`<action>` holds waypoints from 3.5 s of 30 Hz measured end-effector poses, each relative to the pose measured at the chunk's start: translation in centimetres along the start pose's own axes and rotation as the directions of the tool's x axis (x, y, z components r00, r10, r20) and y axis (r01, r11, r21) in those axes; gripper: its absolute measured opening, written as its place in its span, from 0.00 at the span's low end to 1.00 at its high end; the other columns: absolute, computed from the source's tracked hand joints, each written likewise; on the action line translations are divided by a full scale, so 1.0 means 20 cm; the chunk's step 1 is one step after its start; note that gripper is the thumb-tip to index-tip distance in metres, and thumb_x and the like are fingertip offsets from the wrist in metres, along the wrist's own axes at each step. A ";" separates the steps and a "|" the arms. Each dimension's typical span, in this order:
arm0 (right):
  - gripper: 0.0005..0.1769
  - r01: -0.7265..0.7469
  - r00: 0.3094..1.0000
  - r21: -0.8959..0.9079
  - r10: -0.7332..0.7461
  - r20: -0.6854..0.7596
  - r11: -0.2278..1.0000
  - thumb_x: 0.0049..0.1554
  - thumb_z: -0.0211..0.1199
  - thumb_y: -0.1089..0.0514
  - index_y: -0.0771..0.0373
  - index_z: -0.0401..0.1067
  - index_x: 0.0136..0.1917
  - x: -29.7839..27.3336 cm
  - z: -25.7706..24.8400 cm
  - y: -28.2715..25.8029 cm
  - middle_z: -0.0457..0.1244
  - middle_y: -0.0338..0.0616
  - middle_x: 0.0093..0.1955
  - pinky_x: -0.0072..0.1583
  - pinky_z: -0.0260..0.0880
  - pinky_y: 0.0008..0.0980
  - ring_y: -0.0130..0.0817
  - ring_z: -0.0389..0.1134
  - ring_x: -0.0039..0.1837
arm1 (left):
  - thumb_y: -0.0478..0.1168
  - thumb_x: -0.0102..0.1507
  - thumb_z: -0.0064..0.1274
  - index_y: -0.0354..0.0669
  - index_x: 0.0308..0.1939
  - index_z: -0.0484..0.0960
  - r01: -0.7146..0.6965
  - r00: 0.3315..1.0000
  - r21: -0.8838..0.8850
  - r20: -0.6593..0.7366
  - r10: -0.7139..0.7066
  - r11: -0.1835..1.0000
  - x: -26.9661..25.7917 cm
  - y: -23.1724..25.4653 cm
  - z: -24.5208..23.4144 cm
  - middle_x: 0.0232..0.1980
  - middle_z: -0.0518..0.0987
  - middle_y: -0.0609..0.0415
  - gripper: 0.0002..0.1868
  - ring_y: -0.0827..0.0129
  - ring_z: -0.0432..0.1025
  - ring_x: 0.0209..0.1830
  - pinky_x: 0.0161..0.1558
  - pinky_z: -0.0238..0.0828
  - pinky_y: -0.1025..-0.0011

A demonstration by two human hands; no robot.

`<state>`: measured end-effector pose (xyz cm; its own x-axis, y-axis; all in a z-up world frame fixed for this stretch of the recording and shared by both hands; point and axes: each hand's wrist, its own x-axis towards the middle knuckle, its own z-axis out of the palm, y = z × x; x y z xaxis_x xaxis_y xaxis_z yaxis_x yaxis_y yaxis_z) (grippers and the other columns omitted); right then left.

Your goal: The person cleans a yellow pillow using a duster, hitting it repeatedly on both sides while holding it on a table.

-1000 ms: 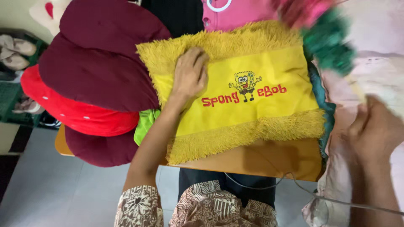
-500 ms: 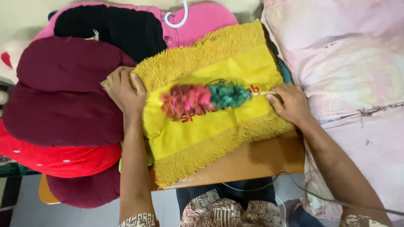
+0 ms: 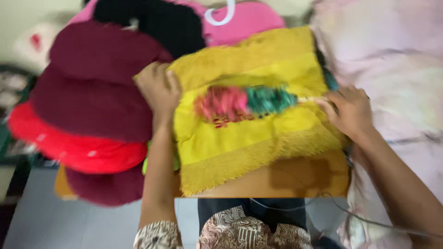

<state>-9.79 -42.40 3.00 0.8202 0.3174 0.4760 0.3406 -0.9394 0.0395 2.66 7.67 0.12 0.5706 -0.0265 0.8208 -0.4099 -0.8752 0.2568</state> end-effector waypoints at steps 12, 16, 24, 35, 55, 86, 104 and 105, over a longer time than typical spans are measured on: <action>0.15 0.124 0.992 -0.069 -0.123 0.013 0.990 0.69 0.66 0.45 0.56 0.76 0.45 0.07 0.23 0.17 0.66 0.42 0.38 0.45 0.63 0.35 0.39 0.66 0.39 | 0.50 0.65 0.50 0.43 0.48 0.79 -0.069 0.998 0.130 0.014 0.067 0.989 -0.05 -0.03 0.04 0.53 0.77 0.47 0.16 0.54 0.70 0.59 0.60 0.59 0.52; 0.21 0.300 0.946 0.094 -0.308 0.097 0.949 0.57 0.65 0.40 0.57 0.73 0.34 -0.02 0.36 0.08 0.64 0.44 0.32 0.33 0.60 0.39 0.42 0.64 0.29 | 0.62 0.62 0.50 0.36 0.49 0.77 -0.316 0.949 0.194 0.046 0.313 0.929 -0.01 -0.04 0.03 0.52 0.76 0.44 0.30 0.53 0.67 0.58 0.61 0.60 0.54; 0.18 0.219 0.968 -0.107 -0.201 0.151 0.970 0.68 0.55 0.45 0.58 0.76 0.45 -0.04 0.47 0.12 0.61 0.41 0.27 0.29 0.58 0.31 0.28 0.56 0.23 | 0.71 0.66 0.50 0.46 0.48 0.79 -0.200 0.754 0.264 0.656 -0.024 0.944 0.32 0.18 -0.25 0.33 0.80 0.41 0.31 0.44 0.77 0.34 0.37 0.72 0.48; 0.11 0.287 0.958 0.009 -0.287 0.025 0.958 0.74 0.53 0.54 0.54 0.72 0.49 -0.02 0.35 0.00 0.62 0.41 0.36 0.38 0.63 0.32 0.34 0.64 0.33 | 0.65 0.69 0.49 0.39 0.49 0.81 -0.261 0.880 0.198 0.451 0.149 0.945 0.19 -0.22 -0.30 0.44 0.78 0.43 0.30 0.50 0.72 0.46 0.47 0.64 0.53; 0.11 0.152 0.962 -0.100 -0.124 0.243 0.983 0.68 0.56 0.50 0.49 0.78 0.56 0.11 0.27 -0.02 0.66 0.38 0.36 0.37 0.67 0.31 0.30 0.65 0.30 | 0.61 0.70 0.45 0.42 0.45 0.80 -0.189 0.930 0.307 0.360 0.070 0.933 0.09 -0.23 -0.26 0.44 0.78 0.46 0.25 0.54 0.71 0.47 0.50 0.63 0.59; 0.10 0.292 0.940 0.123 -0.308 0.145 0.948 0.64 0.58 0.54 0.58 0.78 0.48 0.15 0.47 -0.03 0.67 0.47 0.36 0.38 0.66 0.40 0.38 0.67 0.33 | 0.61 0.69 0.43 0.42 0.43 0.80 -0.173 0.941 0.326 0.334 0.058 0.929 0.08 -0.21 -0.25 0.39 0.78 0.48 0.25 0.56 0.71 0.44 0.49 0.64 0.59; 0.08 0.177 0.977 0.144 -0.192 0.095 0.974 0.64 0.60 0.54 0.58 0.77 0.48 0.02 0.44 0.03 0.69 0.46 0.42 0.39 0.68 0.37 0.38 0.68 0.37 | 0.61 0.69 0.44 0.41 0.45 0.81 -0.158 0.935 0.300 0.352 0.045 0.941 0.09 -0.22 -0.24 0.42 0.79 0.45 0.26 0.54 0.71 0.46 0.49 0.64 0.58; 0.08 0.234 0.962 0.180 -0.254 0.096 0.955 0.64 0.60 0.54 0.58 0.77 0.48 -0.01 0.42 0.00 0.69 0.46 0.42 0.39 0.68 0.37 0.38 0.69 0.37 | 0.61 0.69 0.44 0.42 0.44 0.81 -0.156 0.931 0.315 0.364 0.032 0.936 0.08 -0.23 -0.24 0.42 0.79 0.45 0.26 0.54 0.71 0.45 0.49 0.64 0.58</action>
<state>-6.04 -41.36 -4.44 0.7469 0.5566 0.3638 0.6002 -0.7998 -0.0087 2.05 13.88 2.78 0.7772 -0.2287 0.5862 -0.2487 -0.9674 -0.0478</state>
